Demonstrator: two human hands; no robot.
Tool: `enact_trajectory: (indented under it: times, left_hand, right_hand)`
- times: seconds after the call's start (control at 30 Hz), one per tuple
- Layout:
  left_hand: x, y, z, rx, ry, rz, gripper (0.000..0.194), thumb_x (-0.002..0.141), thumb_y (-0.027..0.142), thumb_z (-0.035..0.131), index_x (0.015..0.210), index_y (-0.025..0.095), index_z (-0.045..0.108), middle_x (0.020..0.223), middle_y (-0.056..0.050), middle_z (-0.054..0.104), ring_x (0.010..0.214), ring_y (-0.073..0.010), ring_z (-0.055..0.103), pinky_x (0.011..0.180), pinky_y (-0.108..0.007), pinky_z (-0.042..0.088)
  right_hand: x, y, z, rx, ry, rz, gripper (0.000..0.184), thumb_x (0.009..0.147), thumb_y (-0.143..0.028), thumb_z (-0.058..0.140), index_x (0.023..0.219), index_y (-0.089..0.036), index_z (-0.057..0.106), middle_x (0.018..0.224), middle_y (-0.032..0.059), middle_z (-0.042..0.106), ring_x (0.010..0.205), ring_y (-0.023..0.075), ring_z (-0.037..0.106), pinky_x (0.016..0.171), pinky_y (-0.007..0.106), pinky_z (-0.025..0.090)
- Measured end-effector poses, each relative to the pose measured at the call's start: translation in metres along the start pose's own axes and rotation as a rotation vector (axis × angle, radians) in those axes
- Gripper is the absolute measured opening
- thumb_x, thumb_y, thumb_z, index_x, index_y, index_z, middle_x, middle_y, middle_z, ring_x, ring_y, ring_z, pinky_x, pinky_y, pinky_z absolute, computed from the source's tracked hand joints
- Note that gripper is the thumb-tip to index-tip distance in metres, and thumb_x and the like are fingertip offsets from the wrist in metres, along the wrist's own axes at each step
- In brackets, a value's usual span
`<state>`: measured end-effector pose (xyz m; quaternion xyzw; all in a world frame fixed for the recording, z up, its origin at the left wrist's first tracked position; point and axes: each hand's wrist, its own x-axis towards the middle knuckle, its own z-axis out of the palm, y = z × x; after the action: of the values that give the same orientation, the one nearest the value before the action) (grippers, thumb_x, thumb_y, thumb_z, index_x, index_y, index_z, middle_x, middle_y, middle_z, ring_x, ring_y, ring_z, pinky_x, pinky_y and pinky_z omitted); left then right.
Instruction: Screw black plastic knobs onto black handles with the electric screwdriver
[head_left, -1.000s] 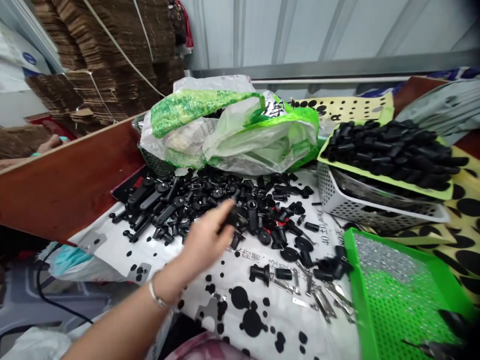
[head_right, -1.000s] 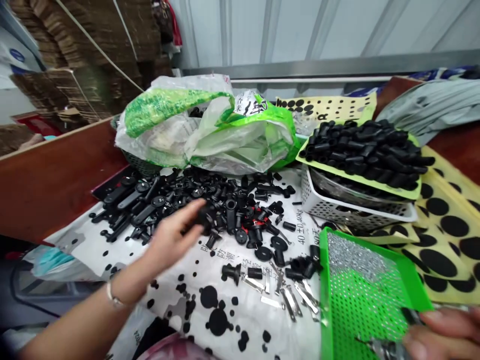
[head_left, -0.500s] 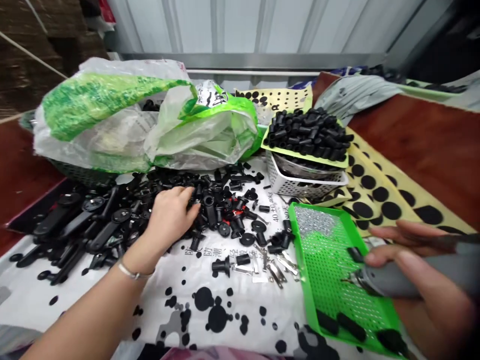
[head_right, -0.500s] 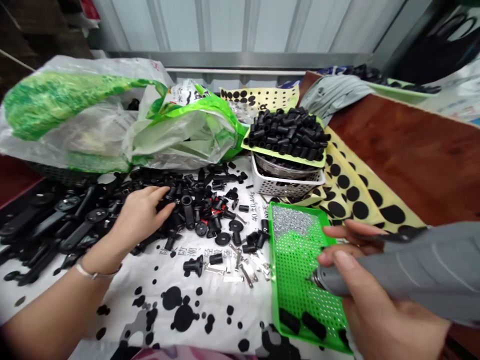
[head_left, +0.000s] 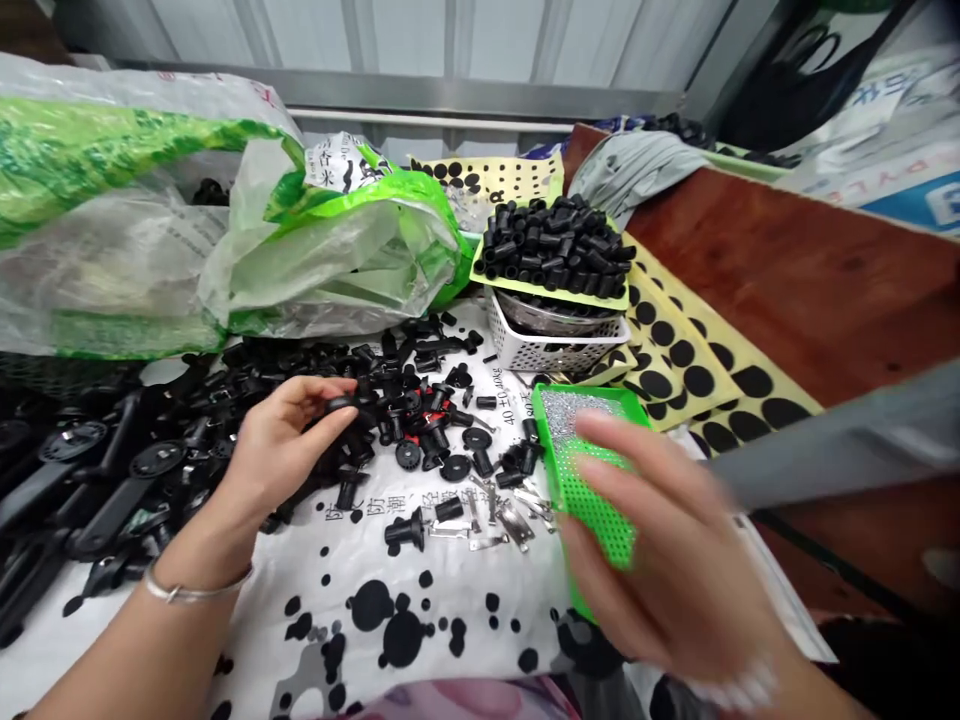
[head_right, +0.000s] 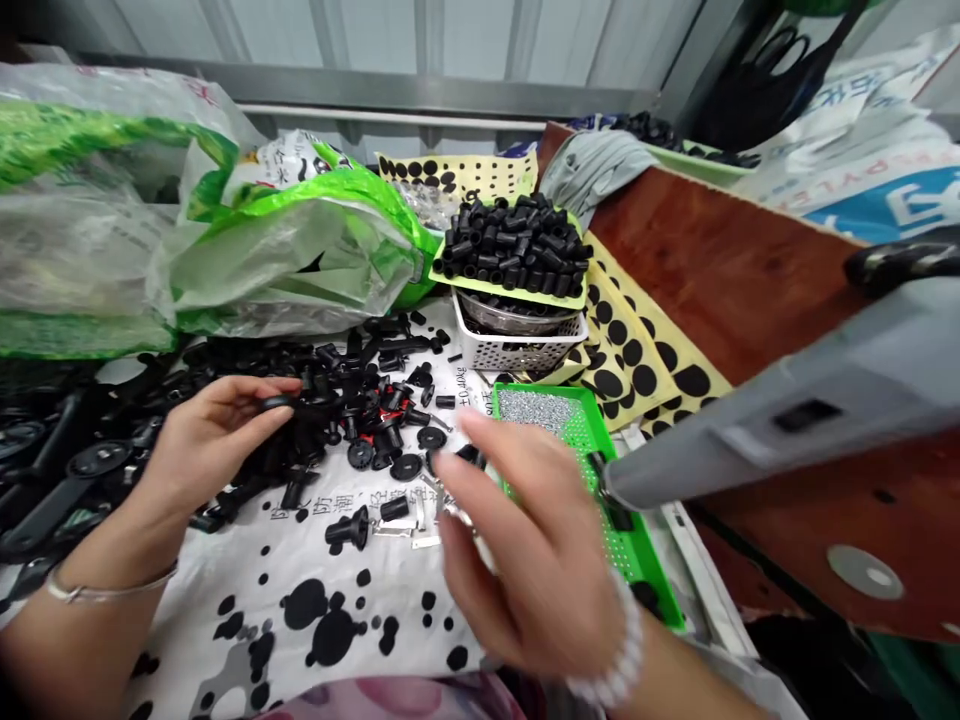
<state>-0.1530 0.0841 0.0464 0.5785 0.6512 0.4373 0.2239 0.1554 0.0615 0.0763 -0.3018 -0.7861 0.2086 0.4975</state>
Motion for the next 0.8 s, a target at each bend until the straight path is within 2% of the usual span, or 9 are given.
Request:
enact_trajectory:
  times: [0.1,0.17,0.27,0.37,0.43,0.53,0.6,0.7,0.8]
  left_hand:
    - [-0.019,0.008,-0.009,-0.454,0.056,-0.150,0.011,0.082,0.026,0.058,0.083,0.021,0.048,0.099,-0.005,0.074,0.096,-0.0212,0.066,0.091,-0.037,0.048]
    - [-0.031,0.011,-0.014,-0.751,0.099,-0.284,0.010,0.078,0.022,0.062,0.075,0.021,0.052,0.087,0.000,0.075,0.095,-0.0208,0.066,0.092,-0.036,0.047]
    - [-0.048,0.011,-0.019,-0.857,0.135,-0.406,0.019,0.077,0.022,0.064,0.064,0.021,0.051,0.063,0.006,0.067,0.076,-0.0154,0.063,0.089,-0.033,0.048]
    - [-0.064,0.002,-0.020,-0.779,0.090,-0.480,0.020,0.080,0.028,0.064,0.065,0.022,0.052,0.053,0.006,0.055,0.058,-0.0124,0.052,0.077,-0.031,0.051]
    - [-0.072,-0.006,-0.020,-0.724,0.041,-0.508,0.018,0.081,0.037,0.061,0.073,0.022,0.058,0.062,0.003,0.061,0.062,-0.0153,0.055,0.069,-0.030,0.050]
    - [-0.079,-0.021,-0.017,-0.688,-0.022,-0.569,0.025,0.084,0.045,0.054,0.086,0.021,0.062,0.082,-0.003,0.068,0.070,-0.0189,0.061,0.067,-0.030,0.049]
    - [-0.081,-0.029,-0.014,-0.652,-0.069,-0.586,0.022,0.083,0.042,0.057,0.091,0.021,0.061,0.085,-0.003,0.068,0.068,-0.0173,0.060,0.066,-0.028,0.048]
    - [-0.082,-0.034,-0.005,-0.606,-0.142,-0.560,0.022,0.080,0.038,0.064,0.094,0.023,0.058,0.075,0.002,0.063,0.060,-0.0131,0.055,0.057,-0.023,0.045]
    - [-0.082,-0.031,0.005,-0.651,-0.171,-0.548,0.027,0.077,0.039,0.068,0.094,0.023,0.054,0.068,0.005,0.055,0.056,-0.0110,0.049,0.051,-0.020,0.044]
  right_hand:
    - [0.035,0.031,0.044,-0.407,-0.266,-0.141,0.029,0.085,-0.020,0.053,0.112,-0.013,0.060,0.118,0.0136,0.059,0.107,0.0249,0.055,0.093,0.041,0.045]
    - [0.054,0.052,0.068,-0.681,-0.536,0.023,0.028,0.088,-0.017,0.043,0.110,-0.013,0.059,0.113,0.0126,0.059,0.102,0.0240,0.055,0.088,0.039,0.045]
    - [0.072,0.078,0.090,-0.788,-0.652,0.087,0.023,0.083,-0.008,0.043,0.097,-0.011,0.062,0.098,0.0141,0.060,0.093,0.0255,0.055,0.080,0.039,0.043]
    - [0.079,0.099,0.100,-0.807,-0.727,0.070,0.025,0.079,-0.003,0.046,0.094,-0.013,0.062,0.097,0.0133,0.058,0.092,0.0244,0.054,0.080,0.037,0.040]
    - [0.081,0.110,0.103,-0.810,-0.759,0.064,0.023,0.080,-0.004,0.046,0.092,-0.014,0.063,0.099,0.0128,0.057,0.093,0.0237,0.054,0.080,0.035,0.039]
    - [0.080,0.120,0.101,-0.807,-0.770,0.088,0.020,0.085,-0.008,0.045,0.091,-0.014,0.063,0.098,0.0116,0.058,0.092,0.0215,0.055,0.079,0.032,0.039]
    - [0.077,0.122,0.096,-0.796,-0.754,0.121,0.019,0.088,-0.011,0.046,0.096,-0.015,0.062,0.099,0.0104,0.059,0.093,0.0198,0.056,0.081,0.029,0.040]
    - [0.072,0.119,0.087,-0.778,-0.711,0.176,0.020,0.091,-0.017,0.047,0.107,-0.015,0.059,0.106,0.0094,0.059,0.099,0.0171,0.056,0.085,0.026,0.041]
    - [0.068,0.113,0.082,-0.774,-0.703,0.225,0.019,0.090,-0.018,0.049,0.106,-0.016,0.060,0.104,0.0077,0.061,0.096,0.0163,0.058,0.085,0.025,0.042]
